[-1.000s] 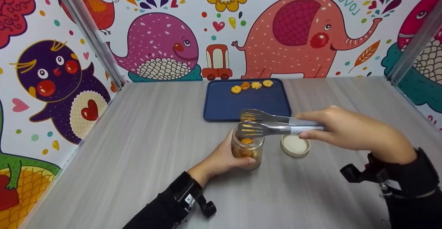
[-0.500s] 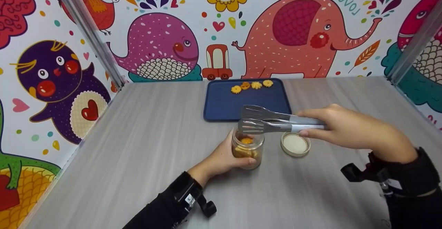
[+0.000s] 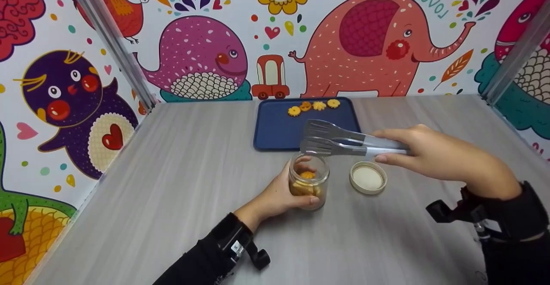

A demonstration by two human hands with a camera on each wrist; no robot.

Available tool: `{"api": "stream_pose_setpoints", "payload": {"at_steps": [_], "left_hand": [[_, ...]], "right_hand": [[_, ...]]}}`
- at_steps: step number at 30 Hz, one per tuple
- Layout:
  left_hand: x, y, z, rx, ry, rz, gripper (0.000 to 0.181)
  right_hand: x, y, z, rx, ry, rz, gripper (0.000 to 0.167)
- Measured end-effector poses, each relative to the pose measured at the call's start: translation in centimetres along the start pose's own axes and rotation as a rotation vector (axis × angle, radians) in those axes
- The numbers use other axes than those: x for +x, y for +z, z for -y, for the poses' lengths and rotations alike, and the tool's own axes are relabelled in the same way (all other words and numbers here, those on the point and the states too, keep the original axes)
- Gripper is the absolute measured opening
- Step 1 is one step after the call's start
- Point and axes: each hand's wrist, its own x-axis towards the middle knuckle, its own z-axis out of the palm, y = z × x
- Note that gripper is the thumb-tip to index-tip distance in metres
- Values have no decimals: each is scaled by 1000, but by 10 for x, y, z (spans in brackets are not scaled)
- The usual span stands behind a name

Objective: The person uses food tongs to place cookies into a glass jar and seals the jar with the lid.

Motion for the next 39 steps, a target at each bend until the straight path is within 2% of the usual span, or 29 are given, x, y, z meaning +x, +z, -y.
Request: {"api": "stream_pose_setpoints", "payload": {"at_steps": [5, 8, 13, 19, 25, 33, 39], "left_hand": [[0, 0, 0, -14, 25, 4, 89], [0, 1, 0, -21, 25, 4, 89], [0, 0, 1, -16, 26, 8, 89], [-1, -1, 0, -8, 17, 11, 92], [-1, -1, 0, 2, 23, 13, 91], [-1, -3, 1, 6, 1, 3, 92], [0, -1, 0, -2, -7, 4, 92]], "right_hand": [[3, -2, -9, -40, 79, -72, 54], [6, -2, -18, -56, 148, -80, 58], [17, 6, -34, -67, 214, -90, 58], [33, 26, -43, -33, 299, -53, 61], [54, 43, -41, -24, 307, -14, 57], [101, 64, -38, -84, 388, 56, 59], [125, 78, -37, -106, 438, 79, 55]]}}
